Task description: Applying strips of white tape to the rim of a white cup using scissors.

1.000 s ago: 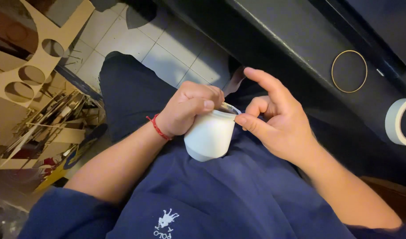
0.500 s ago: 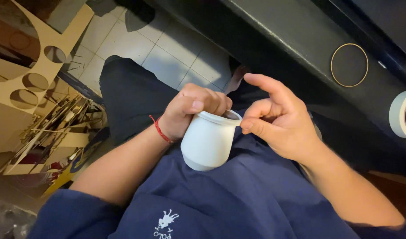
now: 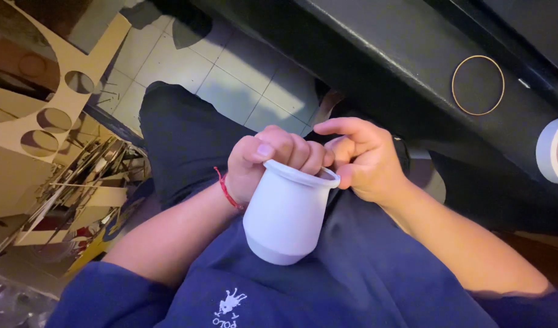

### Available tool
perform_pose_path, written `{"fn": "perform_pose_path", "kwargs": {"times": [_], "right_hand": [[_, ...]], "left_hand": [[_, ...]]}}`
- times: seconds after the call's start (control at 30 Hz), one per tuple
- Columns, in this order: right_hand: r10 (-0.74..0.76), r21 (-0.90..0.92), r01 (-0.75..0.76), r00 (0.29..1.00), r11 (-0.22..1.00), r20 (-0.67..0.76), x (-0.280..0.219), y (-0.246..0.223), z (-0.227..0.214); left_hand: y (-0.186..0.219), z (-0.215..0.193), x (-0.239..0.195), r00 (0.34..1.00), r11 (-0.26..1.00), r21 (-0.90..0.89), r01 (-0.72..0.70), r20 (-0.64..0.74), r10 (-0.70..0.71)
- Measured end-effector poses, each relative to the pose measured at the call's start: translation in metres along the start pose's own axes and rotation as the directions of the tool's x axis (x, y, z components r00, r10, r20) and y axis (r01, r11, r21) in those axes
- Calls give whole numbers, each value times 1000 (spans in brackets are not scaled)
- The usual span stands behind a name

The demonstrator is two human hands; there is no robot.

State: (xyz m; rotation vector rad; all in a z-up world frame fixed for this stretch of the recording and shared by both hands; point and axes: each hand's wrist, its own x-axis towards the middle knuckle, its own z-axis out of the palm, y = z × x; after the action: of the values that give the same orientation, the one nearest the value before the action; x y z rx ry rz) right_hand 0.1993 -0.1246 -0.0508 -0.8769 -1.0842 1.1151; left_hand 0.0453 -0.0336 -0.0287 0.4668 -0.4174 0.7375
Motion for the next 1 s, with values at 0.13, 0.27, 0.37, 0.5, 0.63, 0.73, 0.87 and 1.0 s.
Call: {"fn": "perform_pose_path", "kwargs": {"times": [0.13, 0.27, 0.37, 0.5, 0.63, 0.73, 0.87, 1.0], "right_hand": [[2, 46, -2, 1000, 999, 15, 5, 6, -2], [-146, -247, 142, 989, 959, 3, 8, -28, 5], [-382, -551, 341, 923, 762, 43, 6, -54, 23], [-450, -543, 398, 892, 739, 43, 6, -53, 44], [-432, -526, 442, 889, 726, 152, 8, -50, 37], [-387, -713, 502, 858, 489, 338, 12, -63, 31], [-420, -700, 420, 888, 577, 186, 7, -86, 49], [-238, -699, 308, 951, 645, 199, 5, -86, 59]], "left_hand": [[2, 9, 6, 1000, 998, -66, 7, -19, -8], [-1, 5, 0, 1000, 997, -79, 10, -6, -10], [-1, 0, 1, 1000, 999, -28, -23, -19, 22], [-2, 2, 0, 999, 999, 25, -21, -43, 23], [1, 6, -5, 998, 995, 96, -32, -42, 36], [12, 16, -1, 999, 975, 224, -14, -41, 23], [27, 30, 6, 997, 835, 550, 23, -71, 19], [32, 43, -4, 981, 712, 683, 164, -189, -45]]}}
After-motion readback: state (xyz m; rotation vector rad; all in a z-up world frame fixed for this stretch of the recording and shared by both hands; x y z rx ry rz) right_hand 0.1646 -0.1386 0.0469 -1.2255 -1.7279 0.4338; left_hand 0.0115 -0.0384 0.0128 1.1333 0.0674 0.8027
